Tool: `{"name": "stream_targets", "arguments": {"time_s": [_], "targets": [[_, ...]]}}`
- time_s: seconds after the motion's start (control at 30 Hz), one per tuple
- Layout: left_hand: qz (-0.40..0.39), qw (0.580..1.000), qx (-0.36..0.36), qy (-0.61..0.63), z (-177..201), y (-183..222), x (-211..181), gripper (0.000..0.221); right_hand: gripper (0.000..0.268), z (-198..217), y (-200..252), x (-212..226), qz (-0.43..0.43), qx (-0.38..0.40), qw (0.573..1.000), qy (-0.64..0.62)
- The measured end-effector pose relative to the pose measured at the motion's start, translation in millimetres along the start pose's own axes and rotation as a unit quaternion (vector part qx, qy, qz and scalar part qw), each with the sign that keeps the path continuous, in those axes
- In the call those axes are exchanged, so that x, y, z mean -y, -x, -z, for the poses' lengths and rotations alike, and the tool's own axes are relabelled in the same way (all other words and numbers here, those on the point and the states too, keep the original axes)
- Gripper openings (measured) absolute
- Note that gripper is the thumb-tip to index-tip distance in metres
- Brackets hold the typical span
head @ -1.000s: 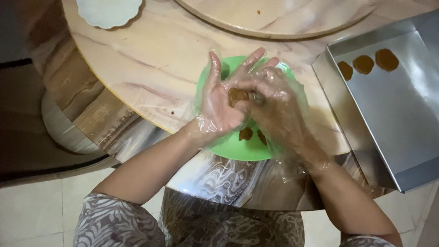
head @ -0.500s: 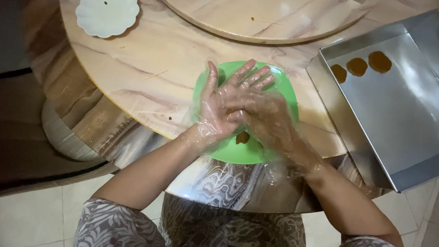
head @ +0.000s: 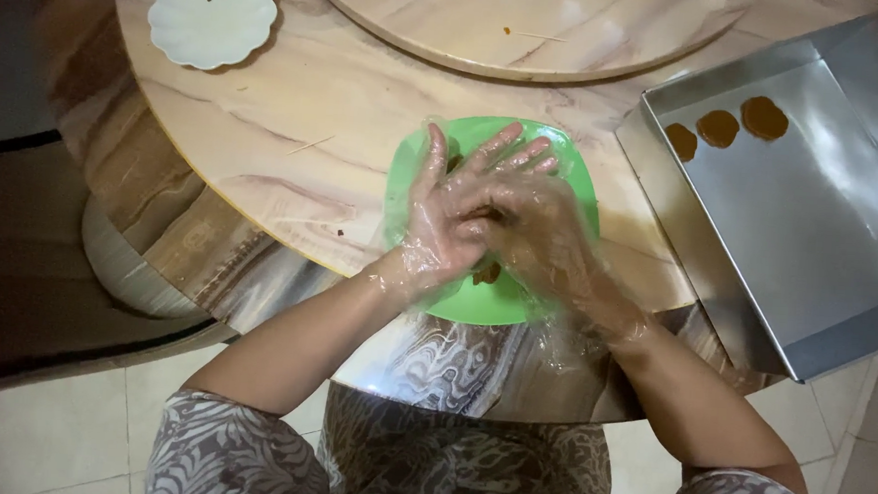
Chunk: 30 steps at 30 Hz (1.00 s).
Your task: Rolling small pieces of dough into balls and placing them on a plate and in a baking tray.
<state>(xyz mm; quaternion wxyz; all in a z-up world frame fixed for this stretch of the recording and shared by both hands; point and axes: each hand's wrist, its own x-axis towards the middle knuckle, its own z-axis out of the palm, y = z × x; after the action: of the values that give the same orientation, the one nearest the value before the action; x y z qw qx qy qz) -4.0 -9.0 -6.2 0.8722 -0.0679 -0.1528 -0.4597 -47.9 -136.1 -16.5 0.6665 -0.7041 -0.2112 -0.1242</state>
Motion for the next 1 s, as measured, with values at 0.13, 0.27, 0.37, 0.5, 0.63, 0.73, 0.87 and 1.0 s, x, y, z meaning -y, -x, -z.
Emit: {"name": "stream_targets", "arguments": {"time_s": [0.13, 0.27, 0.37, 0.5, 0.63, 0.73, 0.87, 1.0], "targets": [[-0.022, 0.961, -0.249, -0.121, -45, -4, 5, 0.093, 0.021, 3, -8, 23, 0.004, 0.009, 0.999, 0.036], [-0.011, 0.982, -0.182, -0.054, -19, -1, 1, 0.088, 0.019, 2, -13, 49, 0.011, 0.017, 0.997, 0.073], [0.0, 0.988, -0.156, 0.022, -27, -2, 3, 0.093, 0.019, -1, -17, 66, 0.009, 0.023, 0.995, 0.098], [0.005, 0.969, -0.236, -0.074, -51, -5, 9, 0.104, 0.018, -6, -21, 84, 0.009, 0.026, 0.992, 0.123], [-0.037, 0.98, -0.189, -0.047, -37, -4, 11, 0.088, 0.016, -2, -28, 92, 0.079, 0.031, 0.967, 0.24], [-0.05, 0.987, -0.149, -0.038, -58, -5, 21, 0.077, 0.014, 2, -23, 75, 0.124, 0.037, 0.937, 0.325], [-0.042, 0.984, -0.164, -0.054, -50, -6, 19, 0.077, 0.022, 8, -16, 35, 0.329, 0.035, 0.734, 0.594], [-0.027, 0.969, -0.22, -0.108, -29, -9, 3, 0.1, 0.014, -9, -12, 72, 0.095, 0.173, 0.822, 0.534]]}}
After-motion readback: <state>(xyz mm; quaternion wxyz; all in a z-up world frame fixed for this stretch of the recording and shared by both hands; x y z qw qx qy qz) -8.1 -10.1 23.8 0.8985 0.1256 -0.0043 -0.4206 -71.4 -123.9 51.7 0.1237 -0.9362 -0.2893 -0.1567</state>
